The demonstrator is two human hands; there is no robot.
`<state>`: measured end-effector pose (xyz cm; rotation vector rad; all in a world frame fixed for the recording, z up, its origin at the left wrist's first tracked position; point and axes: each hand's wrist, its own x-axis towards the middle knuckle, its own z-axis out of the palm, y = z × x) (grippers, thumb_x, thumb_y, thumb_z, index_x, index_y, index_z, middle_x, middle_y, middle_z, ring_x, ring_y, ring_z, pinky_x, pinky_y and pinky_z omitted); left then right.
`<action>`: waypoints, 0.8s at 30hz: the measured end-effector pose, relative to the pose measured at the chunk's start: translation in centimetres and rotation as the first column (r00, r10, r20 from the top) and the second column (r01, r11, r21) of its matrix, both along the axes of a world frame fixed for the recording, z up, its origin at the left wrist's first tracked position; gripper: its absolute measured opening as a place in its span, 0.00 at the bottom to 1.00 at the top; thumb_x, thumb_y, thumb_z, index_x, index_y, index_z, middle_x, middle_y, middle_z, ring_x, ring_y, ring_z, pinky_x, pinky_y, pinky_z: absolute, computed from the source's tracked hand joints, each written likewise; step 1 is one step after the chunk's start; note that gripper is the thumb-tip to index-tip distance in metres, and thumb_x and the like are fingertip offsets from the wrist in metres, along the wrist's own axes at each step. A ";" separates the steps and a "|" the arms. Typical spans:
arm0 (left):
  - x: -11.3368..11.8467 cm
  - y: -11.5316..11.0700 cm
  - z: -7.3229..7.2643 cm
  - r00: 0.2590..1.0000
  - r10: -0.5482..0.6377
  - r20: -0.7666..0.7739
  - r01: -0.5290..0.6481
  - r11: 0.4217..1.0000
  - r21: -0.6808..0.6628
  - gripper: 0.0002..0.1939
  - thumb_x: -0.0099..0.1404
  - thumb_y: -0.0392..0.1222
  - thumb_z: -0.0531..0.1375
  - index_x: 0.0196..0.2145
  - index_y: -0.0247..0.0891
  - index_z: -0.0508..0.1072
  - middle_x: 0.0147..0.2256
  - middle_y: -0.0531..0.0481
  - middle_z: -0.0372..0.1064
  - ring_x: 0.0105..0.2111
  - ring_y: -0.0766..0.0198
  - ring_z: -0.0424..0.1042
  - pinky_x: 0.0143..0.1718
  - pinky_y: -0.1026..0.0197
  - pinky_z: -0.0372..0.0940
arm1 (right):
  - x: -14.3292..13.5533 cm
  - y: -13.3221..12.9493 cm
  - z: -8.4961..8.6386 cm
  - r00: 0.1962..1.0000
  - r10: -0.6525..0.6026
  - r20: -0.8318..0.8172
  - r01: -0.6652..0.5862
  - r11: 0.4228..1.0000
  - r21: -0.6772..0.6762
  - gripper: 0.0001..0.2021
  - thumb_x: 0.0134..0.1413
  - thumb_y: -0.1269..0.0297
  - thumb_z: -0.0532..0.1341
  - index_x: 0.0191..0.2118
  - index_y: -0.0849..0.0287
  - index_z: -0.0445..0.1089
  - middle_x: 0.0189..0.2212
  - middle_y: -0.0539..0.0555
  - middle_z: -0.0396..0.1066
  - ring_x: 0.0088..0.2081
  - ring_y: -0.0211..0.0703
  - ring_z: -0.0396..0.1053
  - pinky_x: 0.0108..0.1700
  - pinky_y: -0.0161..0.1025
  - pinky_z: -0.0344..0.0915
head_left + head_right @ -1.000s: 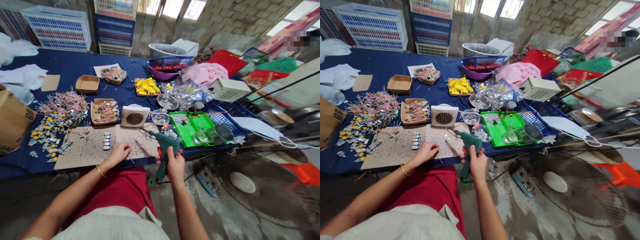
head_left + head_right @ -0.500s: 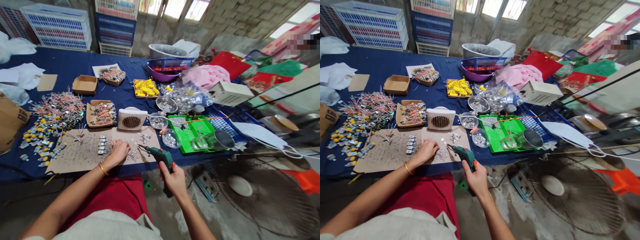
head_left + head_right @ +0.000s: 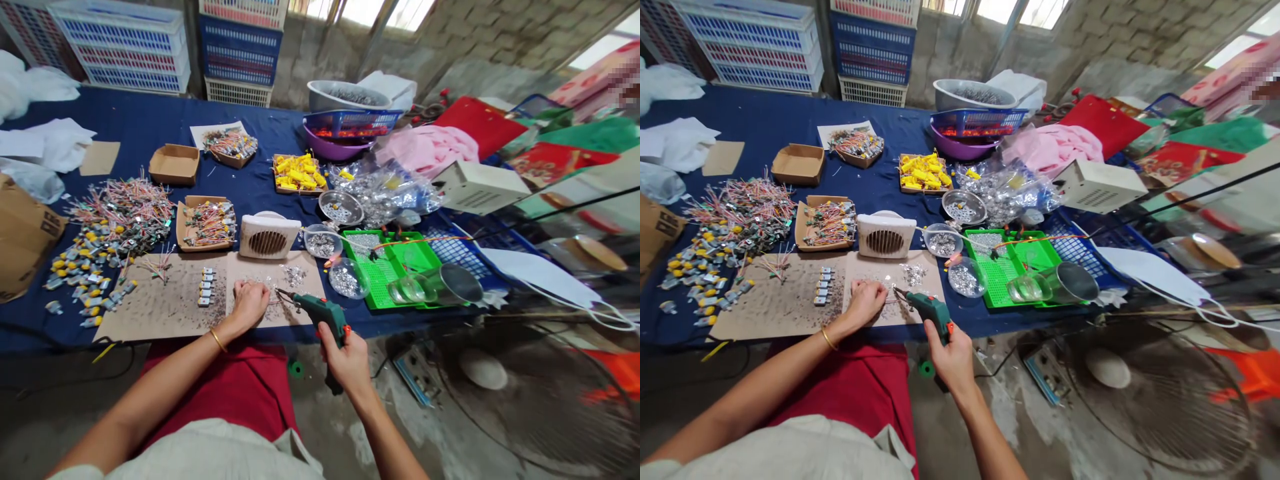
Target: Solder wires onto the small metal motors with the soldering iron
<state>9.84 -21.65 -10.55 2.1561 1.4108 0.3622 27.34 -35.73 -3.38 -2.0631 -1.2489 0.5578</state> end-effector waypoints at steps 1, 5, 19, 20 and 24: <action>0.0 0.0 0.0 1.000 0.001 0.007 -0.001 1.000 0.000 0.14 0.67 0.43 0.52 0.33 0.37 0.76 0.33 0.41 0.74 0.40 0.52 0.69 0.48 0.50 0.49 | 0.0 0.0 -0.1 1.000 0.004 0.002 -0.004 1.000 0.002 0.26 0.56 0.42 0.55 0.23 0.60 0.69 0.13 0.52 0.65 0.18 0.40 0.64 0.21 0.34 0.60; -0.1 0.1 -0.1 1.000 0.002 0.011 -0.002 1.000 -0.018 0.14 0.67 0.43 0.52 0.33 0.36 0.76 0.34 0.41 0.74 0.41 0.53 0.69 0.49 0.50 0.49 | 0.1 0.2 -0.3 1.000 0.024 0.018 -0.025 0.999 0.028 0.25 0.56 0.43 0.55 0.23 0.60 0.68 0.13 0.52 0.65 0.18 0.41 0.64 0.21 0.34 0.60; 0.0 0.2 -0.2 1.000 0.027 -0.011 -0.027 0.999 -0.043 0.14 0.67 0.43 0.52 0.34 0.37 0.76 0.35 0.43 0.75 0.41 0.54 0.70 0.49 0.51 0.50 | 0.1 0.7 -0.1 0.996 0.075 0.054 -0.079 0.993 0.082 0.24 0.58 0.46 0.56 0.19 0.58 0.66 0.11 0.50 0.63 0.17 0.39 0.63 0.20 0.33 0.58; 0.0 0.2 -0.2 1.000 0.028 -0.009 -0.028 0.999 -0.044 0.14 0.67 0.42 0.52 0.34 0.37 0.76 0.35 0.43 0.75 0.42 0.54 0.70 0.50 0.51 0.50 | 0.1 0.8 -0.1 0.995 0.076 0.059 -0.080 0.994 0.078 0.24 0.58 0.46 0.56 0.19 0.58 0.66 0.11 0.50 0.63 0.17 0.39 0.63 0.20 0.33 0.58; 0.1 0.2 -0.2 1.000 0.026 -0.004 -0.026 0.999 -0.040 0.14 0.67 0.42 0.52 0.34 0.37 0.76 0.35 0.43 0.75 0.42 0.54 0.70 0.50 0.51 0.50 | 0.1 1.0 -0.1 0.995 0.070 0.064 -0.076 0.994 0.084 0.24 0.58 0.46 0.56 0.20 0.59 0.66 0.12 0.50 0.63 0.17 0.39 0.64 0.20 0.33 0.59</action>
